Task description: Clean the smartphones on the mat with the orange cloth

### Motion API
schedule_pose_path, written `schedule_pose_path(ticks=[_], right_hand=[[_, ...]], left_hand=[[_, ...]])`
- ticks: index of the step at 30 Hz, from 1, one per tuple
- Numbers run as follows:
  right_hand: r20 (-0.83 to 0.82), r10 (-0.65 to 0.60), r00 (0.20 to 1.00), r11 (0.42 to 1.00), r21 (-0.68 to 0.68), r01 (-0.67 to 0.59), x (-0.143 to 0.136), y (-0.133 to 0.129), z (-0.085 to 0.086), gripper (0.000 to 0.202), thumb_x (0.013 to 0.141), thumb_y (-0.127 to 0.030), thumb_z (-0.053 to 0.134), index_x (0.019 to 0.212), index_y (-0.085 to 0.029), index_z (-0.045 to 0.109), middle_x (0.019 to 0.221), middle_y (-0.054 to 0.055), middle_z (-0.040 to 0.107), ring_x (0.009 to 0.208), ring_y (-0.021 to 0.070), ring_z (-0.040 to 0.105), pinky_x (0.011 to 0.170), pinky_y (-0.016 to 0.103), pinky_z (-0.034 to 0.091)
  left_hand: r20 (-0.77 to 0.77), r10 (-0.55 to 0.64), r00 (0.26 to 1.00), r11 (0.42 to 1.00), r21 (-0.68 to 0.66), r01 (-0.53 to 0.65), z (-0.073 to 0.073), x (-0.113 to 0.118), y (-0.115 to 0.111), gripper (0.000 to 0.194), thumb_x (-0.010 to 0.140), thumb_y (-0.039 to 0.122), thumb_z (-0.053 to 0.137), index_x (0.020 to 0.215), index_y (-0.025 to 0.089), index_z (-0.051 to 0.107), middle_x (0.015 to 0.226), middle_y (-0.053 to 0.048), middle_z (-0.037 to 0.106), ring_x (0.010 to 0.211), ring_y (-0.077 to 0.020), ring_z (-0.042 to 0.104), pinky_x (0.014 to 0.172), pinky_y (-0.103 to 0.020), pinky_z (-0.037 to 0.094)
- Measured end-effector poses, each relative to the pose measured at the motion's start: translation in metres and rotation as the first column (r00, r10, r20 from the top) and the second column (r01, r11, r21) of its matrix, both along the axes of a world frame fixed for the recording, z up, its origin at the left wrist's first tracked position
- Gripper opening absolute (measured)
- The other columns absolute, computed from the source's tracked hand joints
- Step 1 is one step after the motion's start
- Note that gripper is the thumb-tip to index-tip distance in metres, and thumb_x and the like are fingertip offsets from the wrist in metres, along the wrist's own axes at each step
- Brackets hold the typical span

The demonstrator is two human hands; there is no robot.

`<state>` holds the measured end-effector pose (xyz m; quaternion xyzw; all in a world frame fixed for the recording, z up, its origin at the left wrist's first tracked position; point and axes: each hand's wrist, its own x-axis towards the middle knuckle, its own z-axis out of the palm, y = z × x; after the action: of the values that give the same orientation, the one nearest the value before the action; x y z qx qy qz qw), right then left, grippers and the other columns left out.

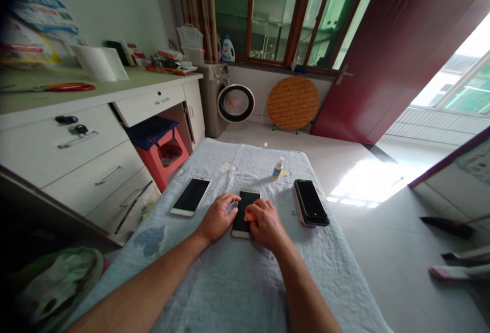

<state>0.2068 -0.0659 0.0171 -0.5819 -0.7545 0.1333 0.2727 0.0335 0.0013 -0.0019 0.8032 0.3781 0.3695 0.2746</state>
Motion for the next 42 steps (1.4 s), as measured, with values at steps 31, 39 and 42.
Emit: schedule_pose_path(ticks=[31,39,42], right_hand=[[-0.126,-0.011,0.992,0.993,-0.118,-0.004,0.001,0.000,0.005,0.018,0.080,-0.010,0.053,0.080,-0.019,0.068,0.083,0.002,0.056,0.075,0.0111,0.055,0.070,0.021,0.040],[-0.149,-0.028,0.988,0.995,-0.100,0.014,-0.004,0.001,0.003,0.018,0.085,-0.017,0.052,0.084,-0.019,0.070,0.083,0.002,0.056,0.074,0.0114,0.056,0.069,0.021,0.041],[-0.118,-0.153,0.981,0.987,-0.060,0.146,-0.002,0.006,-0.004,0.018,0.086,-0.022,0.052,0.087,-0.020,0.069,0.081,0.002,0.056,0.073,0.0123,0.056,0.068,0.022,0.040]], left_hand=[[-0.031,0.018,0.999,0.998,-0.051,-0.020,-0.001,-0.002,0.001,0.030,0.074,0.008,0.056,0.102,0.020,0.061,0.104,-0.005,0.063,0.100,-0.0212,0.057,0.094,-0.037,0.045],[-0.315,-0.357,0.879,0.929,-0.216,0.300,0.010,-0.018,0.009,0.114,0.050,0.052,0.081,0.143,0.016,0.027,0.148,-0.017,0.032,0.137,-0.0372,0.026,0.112,-0.049,0.023],[-0.446,-0.432,0.784,0.896,-0.309,0.319,0.011,-0.023,0.008,0.136,0.042,0.060,0.080,0.149,0.014,0.009,0.155,-0.019,0.012,0.142,-0.0387,0.005,0.115,-0.049,0.015]])
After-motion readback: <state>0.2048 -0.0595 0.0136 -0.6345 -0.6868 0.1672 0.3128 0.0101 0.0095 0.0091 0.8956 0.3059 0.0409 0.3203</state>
